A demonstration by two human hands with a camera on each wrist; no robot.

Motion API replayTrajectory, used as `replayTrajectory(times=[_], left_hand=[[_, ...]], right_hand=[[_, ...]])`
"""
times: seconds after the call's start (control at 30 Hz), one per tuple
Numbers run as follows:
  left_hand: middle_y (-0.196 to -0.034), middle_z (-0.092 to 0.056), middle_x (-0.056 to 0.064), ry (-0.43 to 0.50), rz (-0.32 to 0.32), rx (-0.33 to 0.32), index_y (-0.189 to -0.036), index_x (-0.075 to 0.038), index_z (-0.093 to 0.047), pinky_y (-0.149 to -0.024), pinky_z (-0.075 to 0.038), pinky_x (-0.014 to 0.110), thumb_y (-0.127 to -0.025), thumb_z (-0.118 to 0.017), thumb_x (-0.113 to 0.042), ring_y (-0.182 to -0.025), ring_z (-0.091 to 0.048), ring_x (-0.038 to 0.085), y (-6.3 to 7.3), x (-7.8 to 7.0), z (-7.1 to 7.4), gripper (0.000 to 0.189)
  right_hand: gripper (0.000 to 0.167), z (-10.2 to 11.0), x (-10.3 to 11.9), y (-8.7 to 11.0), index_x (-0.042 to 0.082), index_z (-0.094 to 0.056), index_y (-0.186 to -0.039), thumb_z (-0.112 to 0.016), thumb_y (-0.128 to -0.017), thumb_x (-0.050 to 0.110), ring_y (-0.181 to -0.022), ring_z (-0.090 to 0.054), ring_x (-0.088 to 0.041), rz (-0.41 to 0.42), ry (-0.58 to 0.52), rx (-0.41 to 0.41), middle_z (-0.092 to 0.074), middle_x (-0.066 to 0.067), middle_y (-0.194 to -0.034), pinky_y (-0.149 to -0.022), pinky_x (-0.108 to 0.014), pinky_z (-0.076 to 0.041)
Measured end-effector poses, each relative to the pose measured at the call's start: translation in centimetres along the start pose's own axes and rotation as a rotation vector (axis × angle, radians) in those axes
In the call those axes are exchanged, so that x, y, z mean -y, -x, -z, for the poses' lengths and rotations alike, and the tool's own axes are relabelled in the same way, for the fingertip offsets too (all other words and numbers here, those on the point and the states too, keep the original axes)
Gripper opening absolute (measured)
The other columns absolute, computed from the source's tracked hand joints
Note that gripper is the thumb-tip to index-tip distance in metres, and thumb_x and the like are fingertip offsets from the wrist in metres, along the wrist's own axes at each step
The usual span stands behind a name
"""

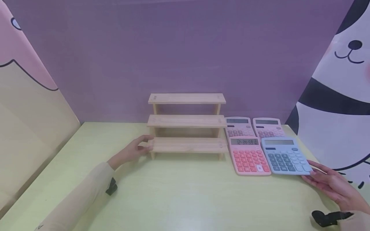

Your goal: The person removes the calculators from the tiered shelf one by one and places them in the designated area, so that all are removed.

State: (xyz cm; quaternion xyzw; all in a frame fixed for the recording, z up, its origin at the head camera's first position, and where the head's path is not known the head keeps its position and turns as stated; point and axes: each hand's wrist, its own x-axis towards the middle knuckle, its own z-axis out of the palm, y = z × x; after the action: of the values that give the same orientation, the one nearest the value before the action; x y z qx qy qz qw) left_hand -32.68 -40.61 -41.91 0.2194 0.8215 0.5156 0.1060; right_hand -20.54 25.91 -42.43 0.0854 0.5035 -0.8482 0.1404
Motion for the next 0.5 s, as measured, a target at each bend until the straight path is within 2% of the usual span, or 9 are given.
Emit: replayTrajectory(times=[0.13,0.27,0.4,0.5], left_hand=[[-0.132,-0.040,0.016,-0.001,0.004,-0.003,-0.137,-0.008,-0.035,-0.087,-0.050,0.037,-0.091,-0.056,-0.017,-0.103,-0.058,0.031,0.0,-0.1,0.0,0.051],[-0.129,-0.041,0.018,-0.005,0.004,-0.002,-0.136,-0.005,-0.035,-0.088,-0.050,0.039,-0.092,-0.055,-0.014,-0.101,-0.058,0.032,0.7,-1.4,-0.1,0.049],[-0.126,-0.041,0.021,-0.020,-0.027,-0.002,-0.135,-0.001,-0.035,-0.087,-0.050,0.042,-0.092,-0.054,-0.013,-0.100,-0.059,0.032,1.2,-2.2,-0.1,0.048],[-0.127,-0.041,0.022,-0.015,-0.041,0.003,-0.136,0.000,-0.034,-0.087,-0.049,0.043,-0.093,-0.053,-0.013,-0.100,-0.059,0.033,1.2,-2.2,0.0,0.049]], right_hand=[[0.033,0.4,0.2,-0.3,0.026,-0.069,-0.090,-0.055,-0.087,-0.004,-0.084,-0.064,-0.019,-0.017,0.030,-0.043,-0.066,0.000,-0.088,-0.080,-0.037,-0.054],[0.032,0.8,0.1,-0.6,0.027,-0.069,-0.088,-0.068,-0.077,-0.003,-0.082,-0.064,-0.020,-0.023,0.048,-0.086,-0.066,0.000,-0.086,-0.079,-0.037,-0.054],[0.033,1.2,0.1,-0.8,0.027,-0.068,-0.089,-0.071,-0.074,-0.002,-0.083,-0.064,-0.021,-0.031,0.052,-0.103,-0.066,0.000,-0.086,-0.079,-0.038,-0.054],[0.032,1.3,0.1,-0.8,0.028,-0.067,-0.089,-0.069,-0.077,-0.001,-0.083,-0.064,-0.021,-0.031,0.056,-0.106,-0.066,0.001,-0.087,-0.080,-0.039,-0.053]])
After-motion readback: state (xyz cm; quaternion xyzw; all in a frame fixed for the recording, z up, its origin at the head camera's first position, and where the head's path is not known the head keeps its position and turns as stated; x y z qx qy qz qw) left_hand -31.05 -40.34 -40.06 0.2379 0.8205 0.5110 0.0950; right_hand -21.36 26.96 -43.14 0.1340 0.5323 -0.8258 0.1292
